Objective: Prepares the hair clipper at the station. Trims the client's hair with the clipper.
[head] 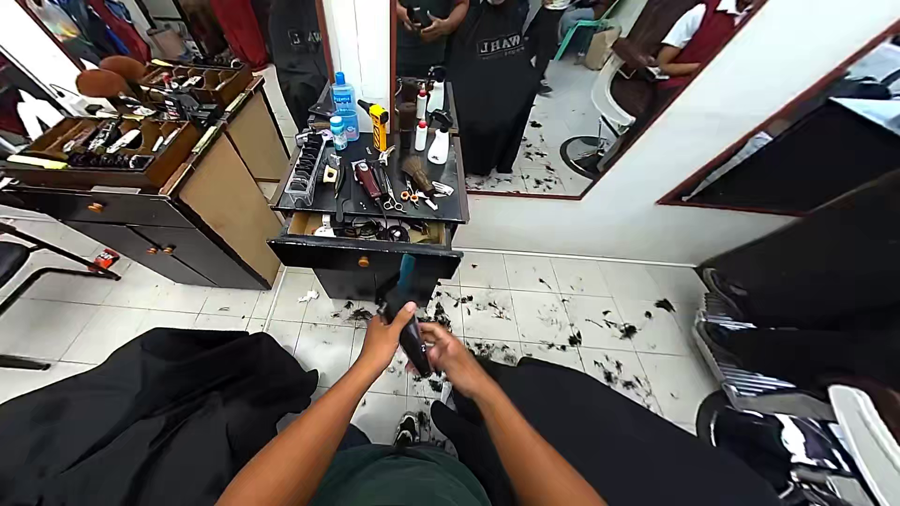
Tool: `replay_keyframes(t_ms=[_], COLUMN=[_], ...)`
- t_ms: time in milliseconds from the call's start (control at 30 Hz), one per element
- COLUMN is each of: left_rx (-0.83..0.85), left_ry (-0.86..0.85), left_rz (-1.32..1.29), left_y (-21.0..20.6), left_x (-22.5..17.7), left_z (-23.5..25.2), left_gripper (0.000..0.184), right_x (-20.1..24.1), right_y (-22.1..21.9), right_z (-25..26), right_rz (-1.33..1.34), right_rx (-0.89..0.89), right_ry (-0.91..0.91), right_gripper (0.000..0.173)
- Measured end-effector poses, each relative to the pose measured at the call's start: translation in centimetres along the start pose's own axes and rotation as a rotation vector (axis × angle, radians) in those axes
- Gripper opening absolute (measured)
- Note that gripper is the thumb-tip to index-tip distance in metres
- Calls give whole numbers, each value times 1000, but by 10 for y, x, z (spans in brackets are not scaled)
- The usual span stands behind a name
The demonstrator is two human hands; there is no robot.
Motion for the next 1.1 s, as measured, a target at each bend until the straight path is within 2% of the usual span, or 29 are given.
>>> replay_keyframes(t_ms=[33,67,133,267,433,533,667,833,900,967,1033,1100], left_rx=[39,86,130,11,47,77,-8,87,73,44,43,74], left_ry=[-60,-106,-138,-60,2,-11,-119,111,89,25,-21,-98], left_rz=[154,336,563,587,691,816,1042,1278,1358,1420,1388,1221], left_y=[6,14,36,107,159,176,202,192,190,190,194,203], left_x=[-11,-20,-32,-44,-61,-77,-99,-111,-113,-119,-130,-145], left_z=[22,45,93,208,331,359,389,421,432,444,446,438], left_gripper=[52,60,60,48,56,64,44,50,46,40,36,44], right_x=[3,6,8,21,80,94,92,108,117,123,119,106], right_y=[-10,-13,2,61,113,129,144,138,122,100,70,51], right_z=[17,35,69,139,270,345,411,441,443,450,464,482], right_rz=[92,141,110,-171,-567,-651,-729,-1044,-1243,-1295,-1320,-1372], right_rx=[10,-38,-192,-463,-496,-474,-461,-447,-500,-505,-332,-179], right_ry=[-34,-72,-133,-232,-441,-519,-616,-740,-673,-450,-328,-320], right_gripper=[75,64,47,39,47,46,54,63,64,64,64,61])
Point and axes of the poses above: each hand's wrist, its own z-axis towards the middle knuckle, its own y-axis out of the back of the hand, x = y × z, the point moved 2 cm from there along z, towards the middle knuckle, and after that the axes turned 3 degrees about x, right-handed, at the moved point
